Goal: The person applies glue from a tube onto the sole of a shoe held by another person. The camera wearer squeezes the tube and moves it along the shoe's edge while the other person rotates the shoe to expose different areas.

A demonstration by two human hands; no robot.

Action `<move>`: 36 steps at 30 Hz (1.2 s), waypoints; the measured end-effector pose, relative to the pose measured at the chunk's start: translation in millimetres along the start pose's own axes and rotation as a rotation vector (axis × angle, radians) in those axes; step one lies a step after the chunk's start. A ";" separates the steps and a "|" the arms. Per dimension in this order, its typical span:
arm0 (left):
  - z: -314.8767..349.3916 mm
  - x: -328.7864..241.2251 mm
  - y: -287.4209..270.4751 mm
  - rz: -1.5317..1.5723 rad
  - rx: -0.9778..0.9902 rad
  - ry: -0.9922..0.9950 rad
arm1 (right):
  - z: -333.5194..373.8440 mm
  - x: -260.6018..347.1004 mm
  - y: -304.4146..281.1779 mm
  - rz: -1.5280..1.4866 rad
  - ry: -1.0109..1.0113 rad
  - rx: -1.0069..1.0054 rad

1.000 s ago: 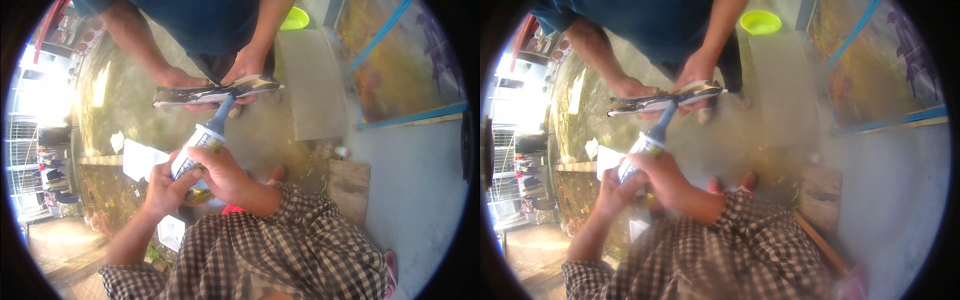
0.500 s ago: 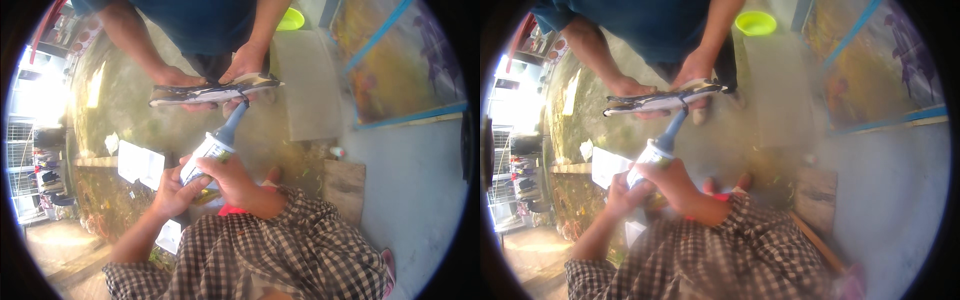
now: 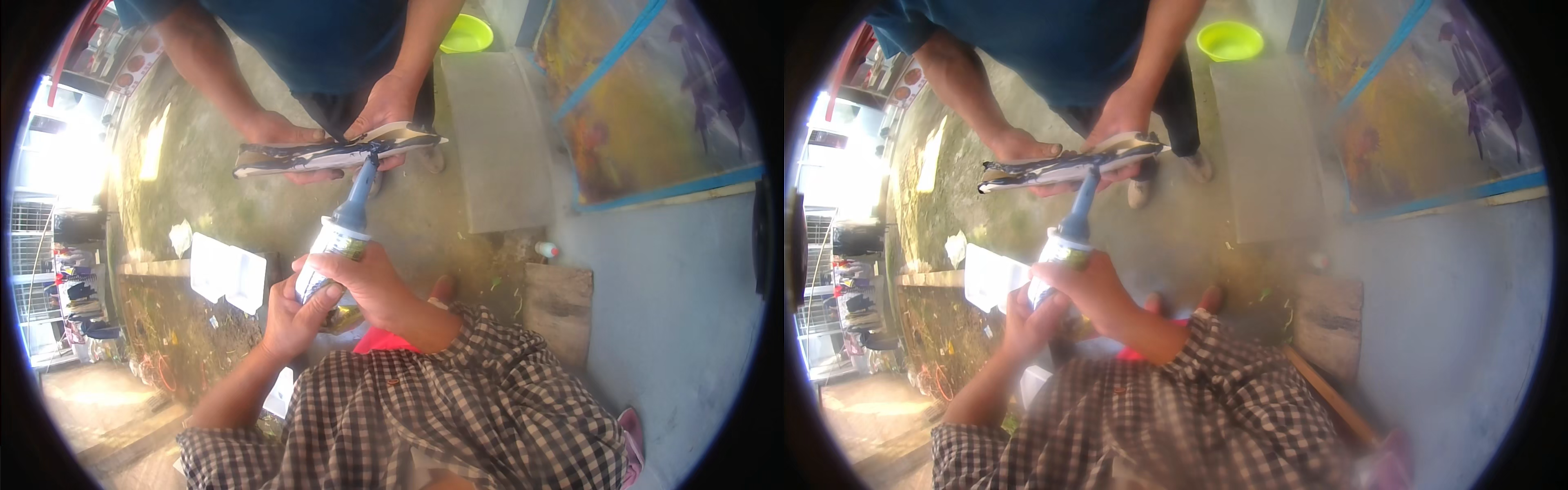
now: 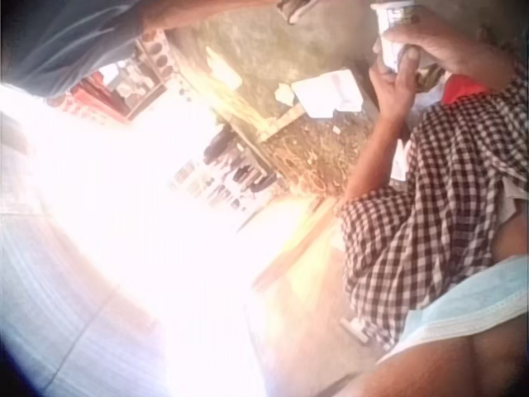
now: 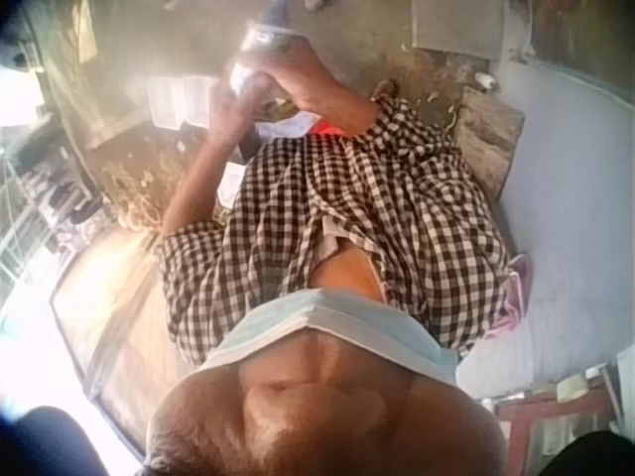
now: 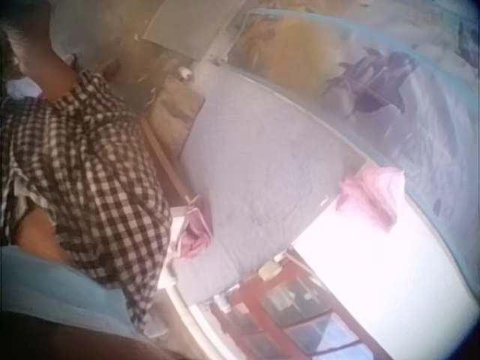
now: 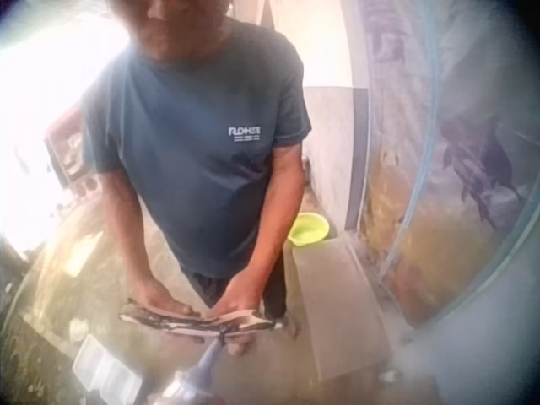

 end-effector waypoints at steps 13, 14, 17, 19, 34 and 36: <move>-8.7 13.2 1.1 -0.044 0.026 0.037 | 0.8 -3.3 -8.3 -0.016 -0.004 -0.067; -8.9 16.0 4.3 -0.050 0.041 0.051 | 4.2 -3.3 -10.5 -0.015 -0.010 -0.072; -11.3 12.4 12.7 0.045 0.027 0.092 | 9.7 -1.2 -16.3 0.002 -0.022 -0.119; -12.5 7.9 20.1 0.059 0.054 0.088 | 13.6 0.3 -21.2 0.013 -0.038 -0.148; -17.7 19.8 34.6 0.065 0.088 0.094 | 21.0 6.8 -31.1 -0.016 -0.126 -0.130; -17.8 21.8 36.5 0.102 0.089 0.084 | 21.3 4.0 -34.5 -0.011 -0.116 -0.132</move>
Point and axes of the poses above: each hand's wrist, its own z-axis away from the middle knuckle, its own y-axis out of the palm, x = y × z, the point moved 9 cm from there along -z, towards the middle knuckle, and after that the axes turned 8 degrees about x, right-handed, at the moved point
